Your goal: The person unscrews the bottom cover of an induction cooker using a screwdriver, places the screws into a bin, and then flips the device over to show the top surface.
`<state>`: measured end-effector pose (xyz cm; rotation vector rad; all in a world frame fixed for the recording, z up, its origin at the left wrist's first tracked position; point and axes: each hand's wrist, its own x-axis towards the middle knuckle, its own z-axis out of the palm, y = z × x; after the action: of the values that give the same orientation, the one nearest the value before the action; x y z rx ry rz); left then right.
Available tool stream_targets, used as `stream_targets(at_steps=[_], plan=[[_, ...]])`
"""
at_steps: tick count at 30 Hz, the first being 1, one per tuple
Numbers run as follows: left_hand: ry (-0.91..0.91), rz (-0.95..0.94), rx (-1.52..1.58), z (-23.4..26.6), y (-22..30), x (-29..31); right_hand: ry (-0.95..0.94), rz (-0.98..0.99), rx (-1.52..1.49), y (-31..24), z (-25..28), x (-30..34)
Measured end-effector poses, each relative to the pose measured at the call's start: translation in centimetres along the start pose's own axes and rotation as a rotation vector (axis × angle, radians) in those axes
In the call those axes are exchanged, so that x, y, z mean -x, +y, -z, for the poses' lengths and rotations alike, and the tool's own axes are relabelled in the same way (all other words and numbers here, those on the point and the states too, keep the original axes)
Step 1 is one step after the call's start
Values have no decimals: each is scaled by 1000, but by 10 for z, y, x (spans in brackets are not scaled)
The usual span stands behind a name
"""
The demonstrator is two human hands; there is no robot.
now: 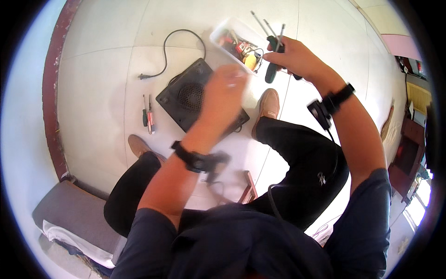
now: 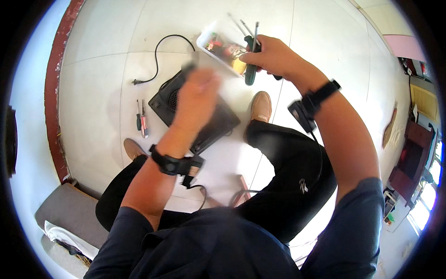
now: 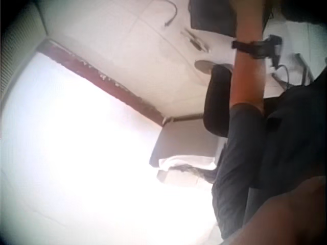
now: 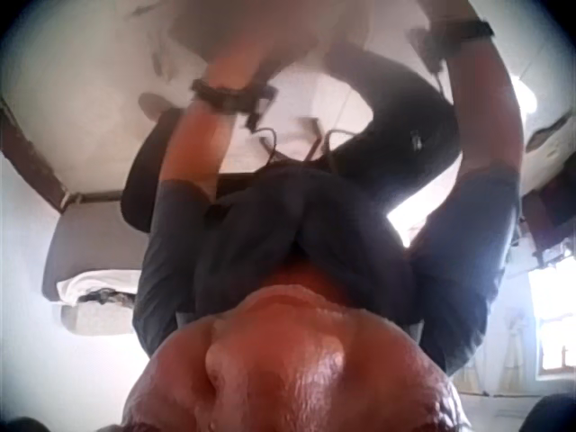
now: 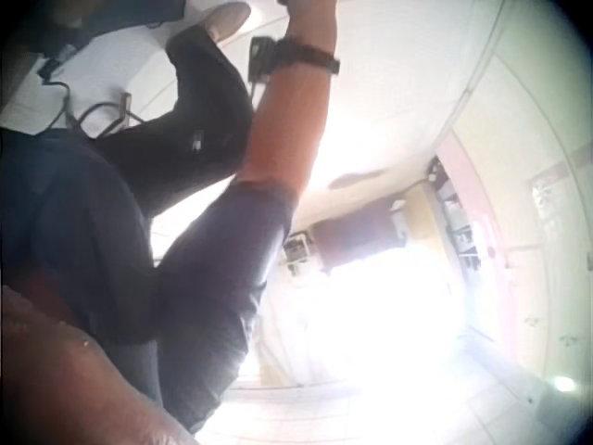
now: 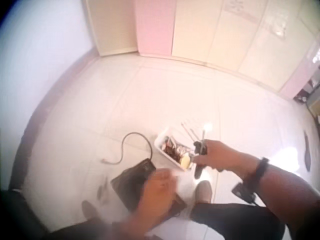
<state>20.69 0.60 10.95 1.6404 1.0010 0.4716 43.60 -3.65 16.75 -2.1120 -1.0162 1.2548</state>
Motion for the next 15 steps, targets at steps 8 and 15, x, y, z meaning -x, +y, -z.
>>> stream_targets(at_steps=[8, 15], plan=[[314, 461, -210, 165, -169, -24, -99, -50, 747, 78, -32, -138], [455, 718, -113, 224, -234, -7, -89, -102, 822, 89, -60, -172]])
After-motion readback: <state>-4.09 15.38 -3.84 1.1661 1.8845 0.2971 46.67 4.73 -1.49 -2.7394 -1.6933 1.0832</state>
